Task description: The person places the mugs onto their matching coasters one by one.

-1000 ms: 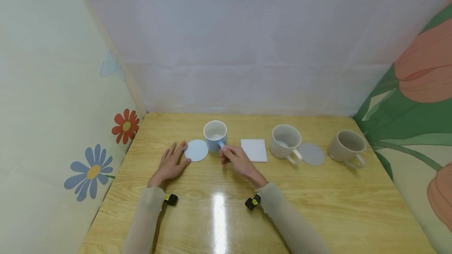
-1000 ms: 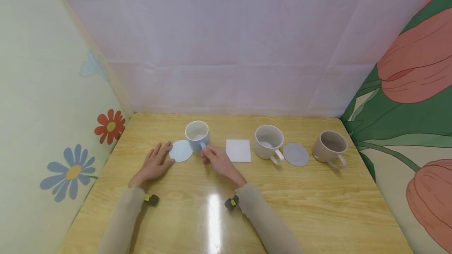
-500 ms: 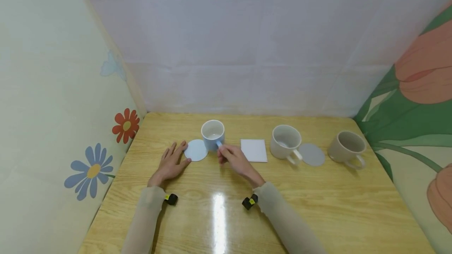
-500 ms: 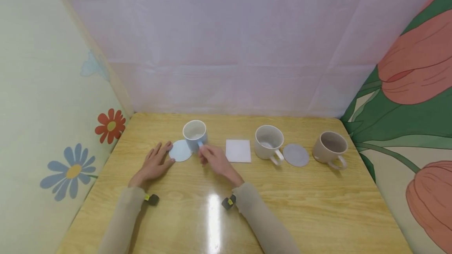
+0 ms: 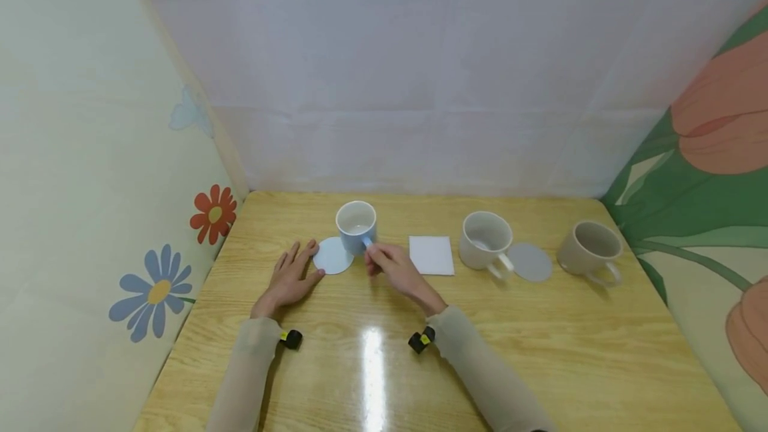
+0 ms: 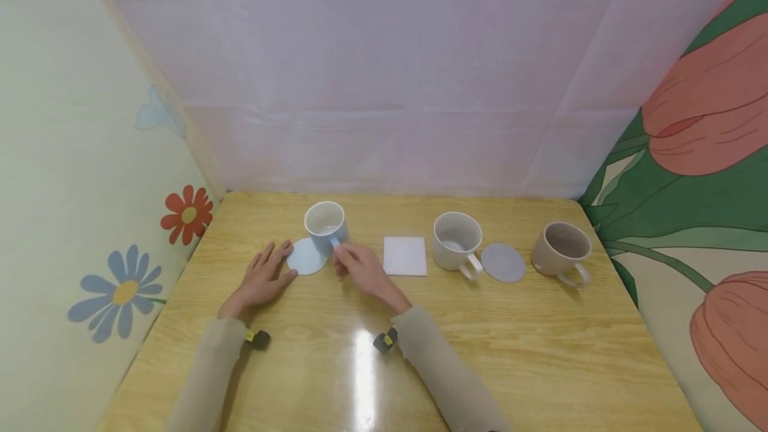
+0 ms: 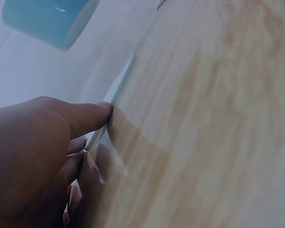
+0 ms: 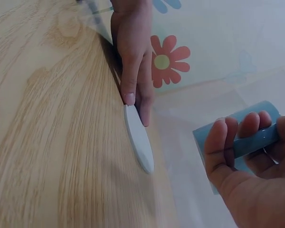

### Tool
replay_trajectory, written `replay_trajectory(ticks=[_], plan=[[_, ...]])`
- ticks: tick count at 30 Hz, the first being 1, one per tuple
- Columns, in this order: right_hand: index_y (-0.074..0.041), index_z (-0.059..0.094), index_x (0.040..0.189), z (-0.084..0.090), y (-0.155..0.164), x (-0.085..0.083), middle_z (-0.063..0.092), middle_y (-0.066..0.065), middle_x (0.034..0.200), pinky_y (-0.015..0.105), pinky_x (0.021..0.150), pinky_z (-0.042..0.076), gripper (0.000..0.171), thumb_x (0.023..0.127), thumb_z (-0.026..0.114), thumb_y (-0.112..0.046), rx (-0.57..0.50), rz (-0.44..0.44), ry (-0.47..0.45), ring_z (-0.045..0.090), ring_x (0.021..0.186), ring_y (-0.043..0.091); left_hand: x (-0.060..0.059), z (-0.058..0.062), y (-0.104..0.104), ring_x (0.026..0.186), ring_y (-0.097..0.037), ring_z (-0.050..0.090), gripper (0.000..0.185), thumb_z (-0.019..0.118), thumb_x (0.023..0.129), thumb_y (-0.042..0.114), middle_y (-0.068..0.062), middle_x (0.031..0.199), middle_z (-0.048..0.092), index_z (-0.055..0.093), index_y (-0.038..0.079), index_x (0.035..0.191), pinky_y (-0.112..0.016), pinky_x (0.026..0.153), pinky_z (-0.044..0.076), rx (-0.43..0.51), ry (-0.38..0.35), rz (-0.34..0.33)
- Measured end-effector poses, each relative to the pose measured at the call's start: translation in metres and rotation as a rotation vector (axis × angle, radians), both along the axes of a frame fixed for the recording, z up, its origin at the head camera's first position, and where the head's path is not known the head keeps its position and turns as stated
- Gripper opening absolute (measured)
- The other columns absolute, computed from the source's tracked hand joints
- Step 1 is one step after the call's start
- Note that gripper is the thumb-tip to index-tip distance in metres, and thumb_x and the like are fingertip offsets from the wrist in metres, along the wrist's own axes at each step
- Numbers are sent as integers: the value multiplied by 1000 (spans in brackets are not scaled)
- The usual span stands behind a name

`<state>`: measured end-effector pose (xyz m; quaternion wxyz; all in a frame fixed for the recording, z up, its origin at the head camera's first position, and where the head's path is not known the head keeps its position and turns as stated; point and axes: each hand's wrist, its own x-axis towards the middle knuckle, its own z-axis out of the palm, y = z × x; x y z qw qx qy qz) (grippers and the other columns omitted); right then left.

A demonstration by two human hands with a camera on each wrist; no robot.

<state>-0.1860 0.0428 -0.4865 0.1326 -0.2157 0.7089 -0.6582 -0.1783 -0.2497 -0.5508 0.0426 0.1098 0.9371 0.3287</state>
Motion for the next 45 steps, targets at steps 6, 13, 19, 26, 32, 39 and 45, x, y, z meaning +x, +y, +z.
replay_trajectory(ticks=[6, 13, 19, 26, 32, 39, 45], plan=[[20, 56, 104, 2, -8, -4, 58, 40, 98, 33, 75, 60, 38, 115, 42, -13, -32, 20, 0, 59, 80, 15, 1, 0, 0, 164, -49, 8, 68, 61, 108, 35, -19, 176, 26, 38, 4, 164, -68, 131, 2, 16, 23, 1], [19, 57, 103, 5, -13, -4, 59, 37, 97, 27, 73, 58, 36, 115, 43, -12, -39, 14, -20, 60, 79, 13, -2, -2, 0, 164, -49, 7, 68, 60, 108, 36, -19, 176, 25, 37, 3, 164, -68, 131, 1, 3, 13, -14], [20, 59, 103, 5, -21, -5, 60, 40, 97, 24, 73, 59, 39, 115, 44, -14, -54, 36, -26, 62, 79, 17, -3, -2, -3, 163, -50, 9, 69, 60, 108, 40, -18, 176, 27, 38, 4, 163, -70, 130, 2, 10, 34, -17], [22, 57, 106, 3, -26, -4, 59, 45, 102, 29, 76, 62, 40, 115, 44, -15, -43, 54, -33, 63, 79, 11, -2, 0, -2, 163, -50, 9, 69, 61, 107, 39, -20, 175, 28, 40, 3, 162, -69, 130, 2, 19, 36, -13], [21, 57, 104, 2, -27, -4, 60, 42, 100, 27, 75, 62, 38, 115, 43, -12, -57, 47, -26, 63, 79, 12, -3, -1, 0, 163, -51, 9, 68, 62, 107, 37, -21, 175, 28, 40, 2, 162, -70, 129, 2, 25, 32, -14], [19, 59, 100, -1, -28, -5, 62, 26, 91, 28, 73, 60, 38, 115, 44, -12, -95, 43, -2, 62, 79, 12, -3, -5, -1, 164, -50, 8, 68, 61, 107, 36, -18, 176, 27, 39, 4, 162, -68, 131, 1, 4, 30, -13], [19, 58, 101, -2, -29, -6, 60, 28, 92, 28, 74, 60, 38, 115, 43, -13, -94, 50, -20, 61, 79, 12, -3, 0, 0, 164, -48, 7, 68, 62, 108, 32, -17, 176, 26, 38, 4, 164, -67, 131, 1, -19, -7, 1]])
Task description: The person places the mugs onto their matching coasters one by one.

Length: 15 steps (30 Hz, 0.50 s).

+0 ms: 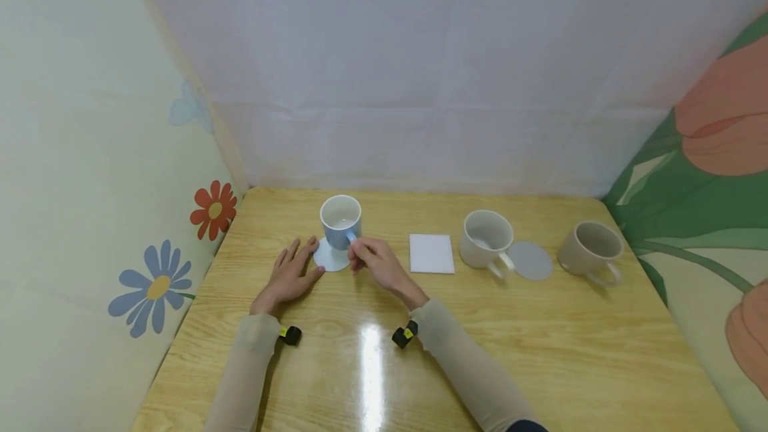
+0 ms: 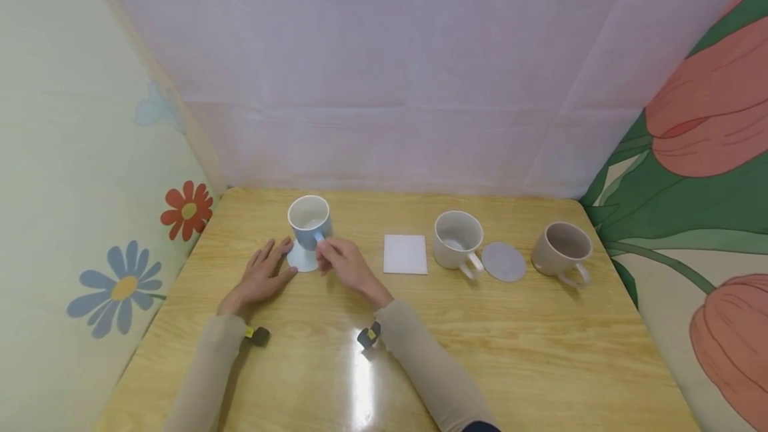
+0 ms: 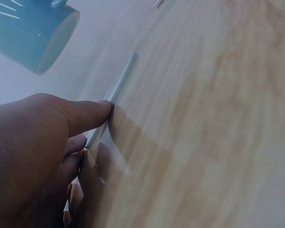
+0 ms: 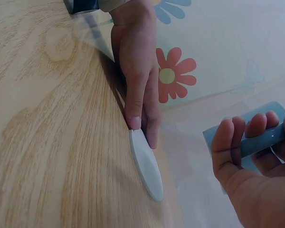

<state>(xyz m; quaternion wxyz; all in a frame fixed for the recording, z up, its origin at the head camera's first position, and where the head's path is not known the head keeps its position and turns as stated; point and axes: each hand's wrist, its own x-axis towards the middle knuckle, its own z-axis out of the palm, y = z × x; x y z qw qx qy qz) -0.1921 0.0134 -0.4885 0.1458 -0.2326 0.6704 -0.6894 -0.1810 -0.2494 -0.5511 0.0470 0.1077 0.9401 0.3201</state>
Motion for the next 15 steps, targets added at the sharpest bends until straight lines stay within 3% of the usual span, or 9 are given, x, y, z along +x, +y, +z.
replay_trajectory(ticks=[5, 10, 15], plan=[[19, 58, 101, -3, -2, 0, 60, 33, 94, 30, 74, 61, 37, 114, 43, -12, 7, 11, 5, 61, 79, 11, 0, -2, 0, 165, -47, 6, 68, 63, 107, 33, -16, 177, 25, 37, 5, 164, -65, 132, 0, -3, -14, -1], [17, 59, 98, -5, -5, -1, 62, 20, 89, 32, 73, 62, 35, 114, 44, -11, 3, 11, 12, 61, 78, 12, 0, -1, 0, 163, -50, 9, 69, 64, 106, 33, -19, 175, 28, 40, 3, 162, -68, 131, 3, 18, 8, -3], [16, 59, 99, -6, -7, -1, 61, 35, 94, 23, 72, 60, 37, 115, 44, -13, 23, 9, 0, 62, 79, 12, -1, 0, 0, 164, -48, 8, 68, 64, 106, 32, -17, 176, 27, 39, 4, 163, -66, 132, 1, 13, 0, 5]])
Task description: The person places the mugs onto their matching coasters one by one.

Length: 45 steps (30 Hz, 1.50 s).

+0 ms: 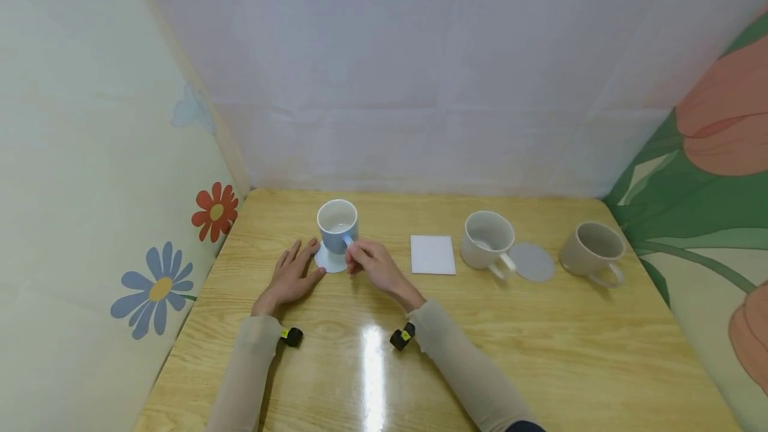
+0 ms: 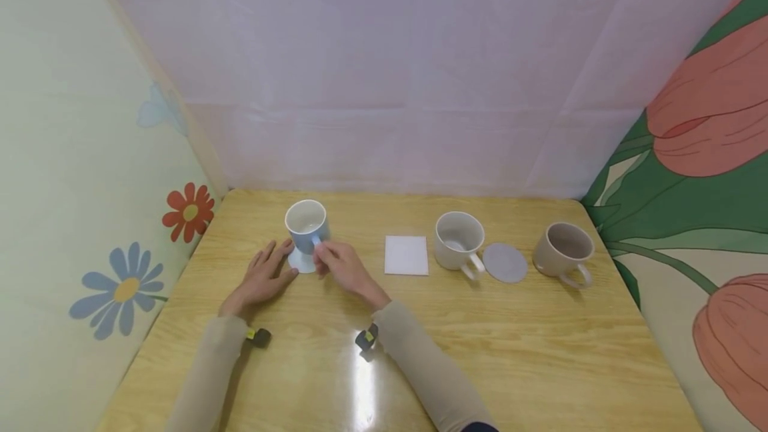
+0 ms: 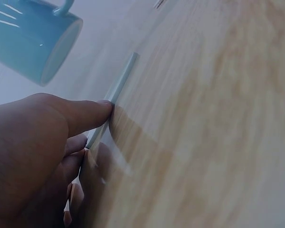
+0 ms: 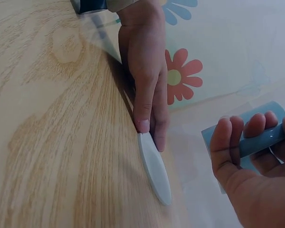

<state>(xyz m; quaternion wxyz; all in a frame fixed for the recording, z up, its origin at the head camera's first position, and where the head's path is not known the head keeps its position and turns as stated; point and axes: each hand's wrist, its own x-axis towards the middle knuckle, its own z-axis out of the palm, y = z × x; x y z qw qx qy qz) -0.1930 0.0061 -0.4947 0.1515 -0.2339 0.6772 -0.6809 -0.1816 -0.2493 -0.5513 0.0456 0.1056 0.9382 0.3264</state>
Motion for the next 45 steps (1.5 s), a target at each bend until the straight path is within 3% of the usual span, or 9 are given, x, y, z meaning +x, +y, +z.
replay_trajectory(ticks=[4, 14, 21, 26, 29, 35, 45], plan=[[18, 59, 101, -1, -1, 0, 58, 44, 100, 22, 72, 59, 37, 115, 43, -13, 10, 1, -9, 62, 79, 12, 0, 1, 1, 165, -47, 8, 69, 64, 106, 32, -17, 176, 28, 38, 5, 164, -66, 132, 1, -4, -2, -3], [18, 59, 100, -5, -3, 1, 63, 29, 90, 28, 72, 61, 35, 114, 44, -11, 6, 7, 8, 62, 77, 13, -1, -3, -1, 163, -50, 10, 69, 62, 106, 37, -18, 175, 29, 40, 4, 163, -68, 131, 2, 17, 25, -14], [18, 60, 99, -4, -6, 3, 63, 32, 91, 46, 77, 66, 36, 114, 44, -10, 26, 16, 26, 62, 76, 11, -2, -7, -3, 163, -50, 11, 71, 62, 106, 39, -15, 176, 29, 38, 7, 164, -68, 131, 4, 6, 35, -14], [16, 61, 98, -7, -8, 3, 65, 22, 88, 33, 74, 63, 35, 114, 44, -10, 23, 8, 24, 62, 76, 10, -1, -2, -1, 164, -49, 10, 72, 63, 106, 38, -14, 176, 28, 38, 8, 165, -68, 131, 3, 3, 20, -2], [17, 61, 97, -11, -9, 2, 65, 23, 87, 26, 71, 61, 35, 114, 44, -9, 17, 3, 29, 62, 75, 10, -1, -1, 0, 164, -49, 10, 71, 64, 105, 36, -15, 176, 28, 38, 7, 165, -68, 131, 3, -2, 14, 3], [16, 61, 97, -16, -10, 1, 64, 28, 87, 26, 69, 59, 35, 114, 44, -10, 15, -12, 41, 60, 74, 12, 0, -6, -1, 162, -51, 12, 70, 63, 105, 37, -17, 175, 31, 39, 6, 163, -69, 130, 5, 1, 48, -10], [14, 60, 94, -21, -13, 0, 61, 7, 81, 26, 66, 55, 35, 114, 46, -11, -12, -44, 20, 58, 72, 9, 1, 1, 1, 165, -46, 6, 70, 62, 108, 32, -13, 178, 24, 34, 6, 167, -65, 132, 0, -25, -19, 10]])
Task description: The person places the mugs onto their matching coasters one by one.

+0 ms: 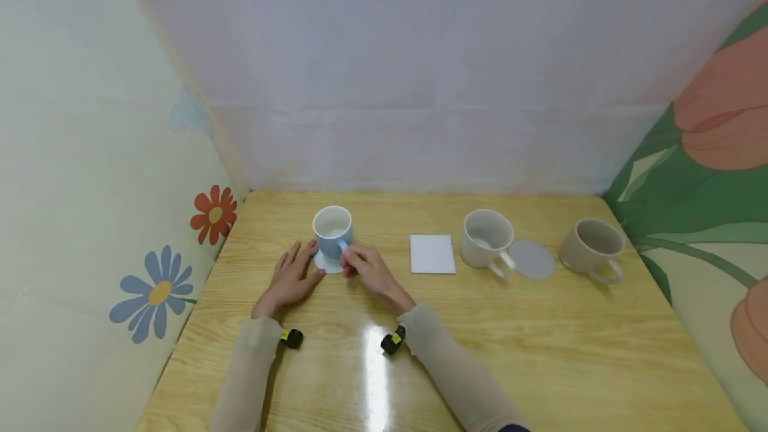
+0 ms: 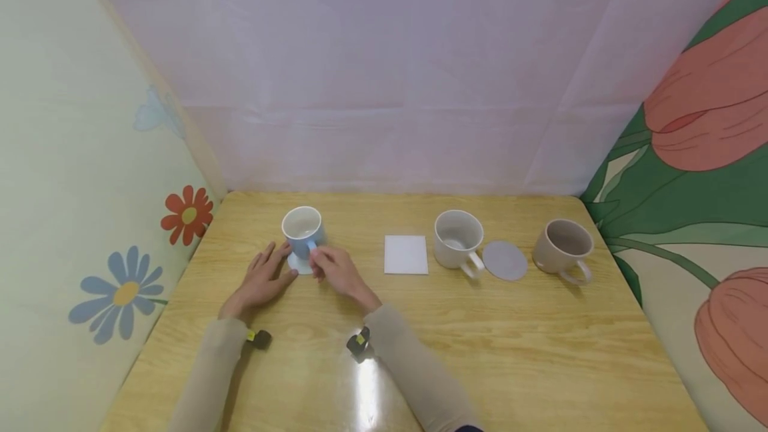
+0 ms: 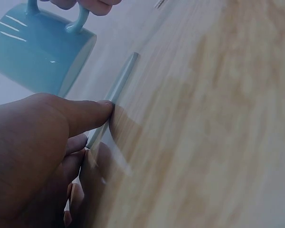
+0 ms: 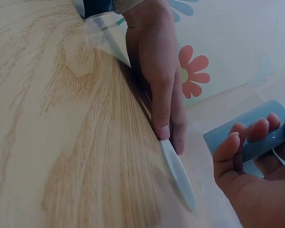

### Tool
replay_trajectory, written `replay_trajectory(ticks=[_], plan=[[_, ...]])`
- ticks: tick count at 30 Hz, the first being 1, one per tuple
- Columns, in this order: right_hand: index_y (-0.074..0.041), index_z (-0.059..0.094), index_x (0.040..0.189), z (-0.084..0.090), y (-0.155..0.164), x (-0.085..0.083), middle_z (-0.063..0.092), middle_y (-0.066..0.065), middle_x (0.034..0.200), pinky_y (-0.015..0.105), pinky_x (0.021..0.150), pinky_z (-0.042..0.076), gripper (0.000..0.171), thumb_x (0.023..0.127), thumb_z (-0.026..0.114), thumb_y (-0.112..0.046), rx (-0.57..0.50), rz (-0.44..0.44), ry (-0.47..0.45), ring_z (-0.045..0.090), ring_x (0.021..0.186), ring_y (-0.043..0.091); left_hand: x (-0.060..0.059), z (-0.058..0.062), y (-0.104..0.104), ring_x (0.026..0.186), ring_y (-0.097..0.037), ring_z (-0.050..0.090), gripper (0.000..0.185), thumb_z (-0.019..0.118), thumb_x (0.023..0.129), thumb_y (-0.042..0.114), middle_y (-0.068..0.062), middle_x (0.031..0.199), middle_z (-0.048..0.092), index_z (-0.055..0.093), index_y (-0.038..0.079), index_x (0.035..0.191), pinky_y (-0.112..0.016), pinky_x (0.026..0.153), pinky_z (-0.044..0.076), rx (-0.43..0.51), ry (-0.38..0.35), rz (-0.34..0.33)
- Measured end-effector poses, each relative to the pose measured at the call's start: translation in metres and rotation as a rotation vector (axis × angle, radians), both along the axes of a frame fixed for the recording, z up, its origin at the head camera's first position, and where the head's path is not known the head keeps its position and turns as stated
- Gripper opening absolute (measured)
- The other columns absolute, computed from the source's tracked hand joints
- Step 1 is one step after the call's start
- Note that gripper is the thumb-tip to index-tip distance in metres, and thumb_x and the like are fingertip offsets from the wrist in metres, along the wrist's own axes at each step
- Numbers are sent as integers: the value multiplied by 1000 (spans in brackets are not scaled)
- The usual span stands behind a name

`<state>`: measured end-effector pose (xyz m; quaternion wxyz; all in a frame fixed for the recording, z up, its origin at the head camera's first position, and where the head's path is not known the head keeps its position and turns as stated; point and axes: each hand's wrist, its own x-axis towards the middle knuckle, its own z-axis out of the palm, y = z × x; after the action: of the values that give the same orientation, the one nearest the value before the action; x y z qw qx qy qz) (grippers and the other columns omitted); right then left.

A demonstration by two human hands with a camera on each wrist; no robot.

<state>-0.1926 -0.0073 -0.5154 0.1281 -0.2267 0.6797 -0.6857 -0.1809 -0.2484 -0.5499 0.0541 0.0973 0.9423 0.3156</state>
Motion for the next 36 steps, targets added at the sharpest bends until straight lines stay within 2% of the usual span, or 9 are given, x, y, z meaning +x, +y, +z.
replay_trajectory(ticks=[3, 11, 20, 28, 36], plan=[[13, 60, 94, -1, -1, -1, 61, 5, 80, 28, 66, 55, 35, 113, 46, -11, -3, -9, 1, 58, 72, 9, 0, 0, 0, 165, -46, 5, 70, 62, 108, 31, -13, 178, 24, 35, 6, 166, -65, 132, -1, 0, -2, -2], [15, 59, 94, -9, -7, 3, 58, 4, 80, 21, 65, 52, 33, 113, 45, -8, -29, -28, -4, 56, 72, 8, 4, 3, 2, 164, -48, 7, 69, 63, 106, 29, -15, 177, 26, 36, 5, 166, -66, 132, 0, 23, 7, -8], [14, 59, 93, -12, -9, 5, 57, 2, 79, 26, 66, 52, 34, 113, 45, -9, -25, -25, 5, 56, 72, 7, 3, -9, -3, 164, -48, 8, 69, 62, 106, 35, -15, 177, 26, 37, 7, 165, -66, 132, 1, 30, 29, -13], [14, 60, 92, -12, -8, 3, 60, 9, 79, 27, 66, 54, 34, 113, 45, -8, -27, -47, 36, 58, 71, 8, 1, 1, 0, 165, -48, 8, 70, 64, 107, 30, -14, 177, 27, 35, 9, 167, -66, 132, 0, 34, 8, -3], [14, 61, 93, -13, -7, 2, 63, 18, 81, 23, 70, 55, 33, 113, 46, -8, -11, -32, 30, 59, 73, 8, 0, 0, 0, 165, -47, 7, 69, 63, 108, 29, -14, 177, 26, 35, 8, 167, -66, 132, 0, 5, 1, 2]])
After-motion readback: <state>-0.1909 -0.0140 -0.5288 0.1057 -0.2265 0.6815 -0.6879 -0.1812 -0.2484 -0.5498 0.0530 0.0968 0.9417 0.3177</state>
